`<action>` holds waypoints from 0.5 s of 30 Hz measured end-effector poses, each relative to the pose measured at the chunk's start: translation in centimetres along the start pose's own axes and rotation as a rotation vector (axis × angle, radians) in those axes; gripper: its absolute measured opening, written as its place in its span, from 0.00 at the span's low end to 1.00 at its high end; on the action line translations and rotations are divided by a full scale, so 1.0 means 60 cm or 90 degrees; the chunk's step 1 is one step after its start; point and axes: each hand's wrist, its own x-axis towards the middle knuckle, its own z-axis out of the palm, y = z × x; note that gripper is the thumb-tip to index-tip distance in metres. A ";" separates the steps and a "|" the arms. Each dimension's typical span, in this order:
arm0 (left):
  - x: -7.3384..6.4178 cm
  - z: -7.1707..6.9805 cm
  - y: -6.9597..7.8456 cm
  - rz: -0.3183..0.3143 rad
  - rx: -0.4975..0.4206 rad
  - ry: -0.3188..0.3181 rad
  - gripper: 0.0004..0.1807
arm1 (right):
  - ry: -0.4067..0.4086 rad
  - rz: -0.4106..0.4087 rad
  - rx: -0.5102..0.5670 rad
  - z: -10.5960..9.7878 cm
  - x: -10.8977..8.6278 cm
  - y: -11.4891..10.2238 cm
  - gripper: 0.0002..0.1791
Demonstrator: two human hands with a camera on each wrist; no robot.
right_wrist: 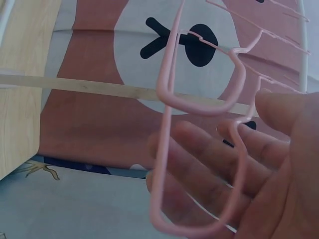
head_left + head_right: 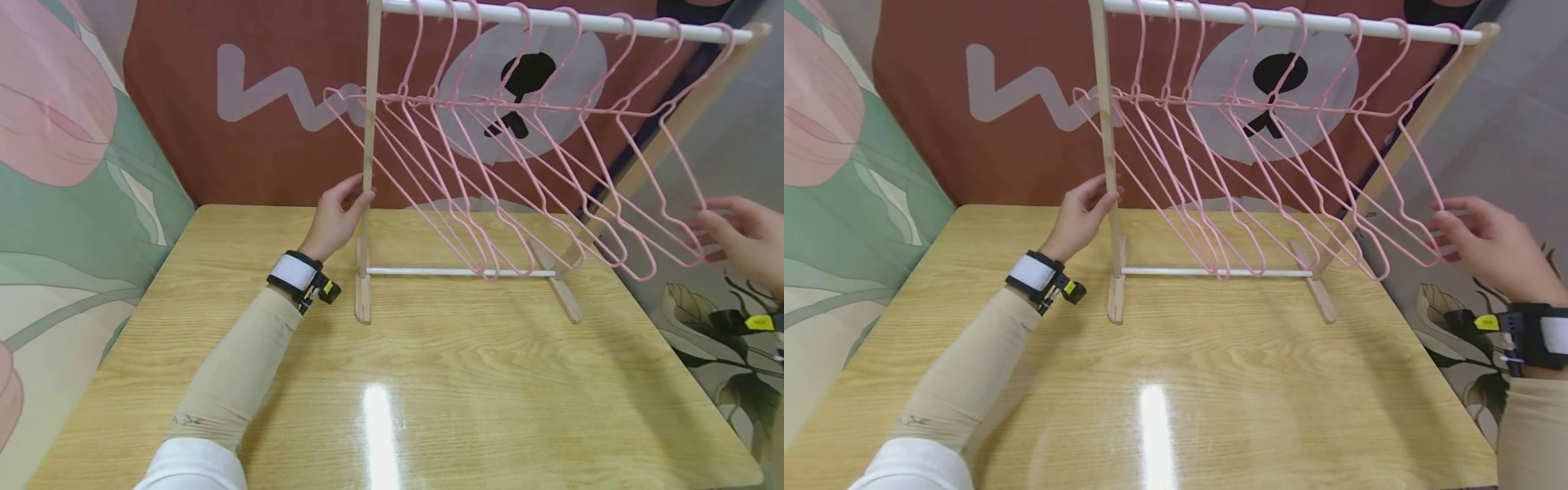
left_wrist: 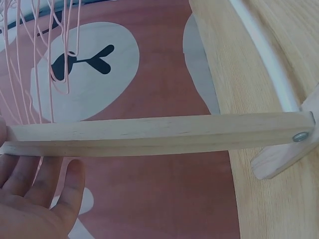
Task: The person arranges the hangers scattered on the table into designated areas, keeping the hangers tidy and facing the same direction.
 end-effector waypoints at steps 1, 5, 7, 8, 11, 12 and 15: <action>-0.002 -0.001 0.009 -0.006 0.004 -0.001 0.22 | 0.015 -0.011 0.020 0.000 -0.002 0.002 0.21; 0.000 -0.001 0.009 -0.010 0.014 -0.004 0.23 | 0.120 -0.062 0.024 0.004 -0.011 -0.003 0.22; -0.001 -0.002 0.010 -0.011 0.018 -0.005 0.23 | 0.170 -0.055 -0.011 0.005 -0.018 -0.016 0.19; 0.001 -0.003 0.002 -0.007 0.020 -0.005 0.23 | 0.193 -0.047 -0.045 0.008 -0.021 -0.024 0.18; -0.001 -0.008 0.005 -0.006 0.028 -0.006 0.24 | 0.228 -0.042 -0.098 0.015 -0.032 -0.047 0.18; -0.002 -0.010 0.007 -0.009 0.034 -0.007 0.24 | 0.231 -0.055 -0.097 0.017 -0.036 -0.054 0.18; -0.008 -0.020 0.012 -0.020 0.060 -0.014 0.26 | 0.225 -0.120 -0.090 0.027 -0.049 -0.074 0.21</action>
